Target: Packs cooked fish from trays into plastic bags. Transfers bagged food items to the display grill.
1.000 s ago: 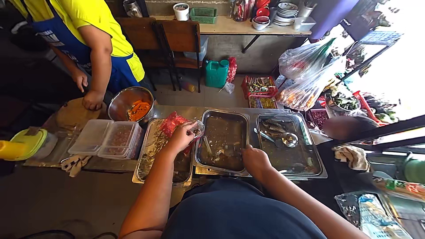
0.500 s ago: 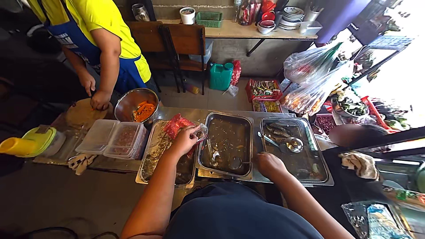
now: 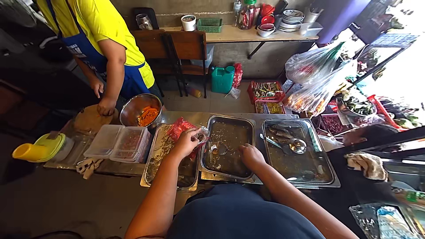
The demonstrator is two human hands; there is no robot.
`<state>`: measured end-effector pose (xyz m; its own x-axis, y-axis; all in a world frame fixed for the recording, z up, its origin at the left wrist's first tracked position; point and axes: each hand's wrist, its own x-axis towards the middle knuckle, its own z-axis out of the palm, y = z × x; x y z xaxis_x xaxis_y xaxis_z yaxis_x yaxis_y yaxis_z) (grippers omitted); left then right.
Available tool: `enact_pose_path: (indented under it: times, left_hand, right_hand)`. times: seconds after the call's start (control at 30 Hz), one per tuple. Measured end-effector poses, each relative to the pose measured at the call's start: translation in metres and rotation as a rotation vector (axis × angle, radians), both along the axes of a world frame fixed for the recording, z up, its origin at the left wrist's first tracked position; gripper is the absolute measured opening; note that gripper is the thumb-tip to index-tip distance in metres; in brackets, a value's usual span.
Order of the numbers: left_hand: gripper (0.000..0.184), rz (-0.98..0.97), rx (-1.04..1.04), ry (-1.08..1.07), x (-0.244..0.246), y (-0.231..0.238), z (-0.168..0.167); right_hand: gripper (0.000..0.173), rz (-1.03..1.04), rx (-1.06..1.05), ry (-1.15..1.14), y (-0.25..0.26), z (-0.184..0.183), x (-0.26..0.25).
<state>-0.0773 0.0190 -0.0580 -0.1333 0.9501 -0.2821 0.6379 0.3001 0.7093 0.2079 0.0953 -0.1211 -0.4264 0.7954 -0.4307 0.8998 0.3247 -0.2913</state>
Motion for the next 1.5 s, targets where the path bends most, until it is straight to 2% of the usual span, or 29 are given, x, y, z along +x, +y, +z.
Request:
enact_pose_path:
  times: [0.2, 0.53, 0.87, 1.17, 1.5]
  left_hand:
    - [0.053, -0.001, 0.004, 0.0, -0.001, -0.002, 0.0]
    - [0.053, -0.005, 0.005, 0.017, 0.002, -0.001, -0.001]
    - [0.052, -0.015, -0.006, 0.024, 0.002, 0.003, 0.0]
    - [0.055, -0.008, 0.003, 0.014, 0.001, 0.005, 0.001]
    - [0.055, -0.031, 0.005, 0.019, 0.007, 0.009, 0.0]
  right_hand:
    - [0.029, 0.082, -0.025, 0.104, 0.012, -0.023, -0.006]
    - [0.028, 0.108, -0.188, 0.193, 0.001, -0.044, -0.004]
    - [0.027, -0.039, -0.295, 0.392, -0.009, -0.062, 0.0]
    - [0.028, -0.102, -0.272, 0.464, 0.002, -0.054, 0.006]
    - [0.026, -0.205, -0.224, 0.487, 0.015, -0.028, 0.049]
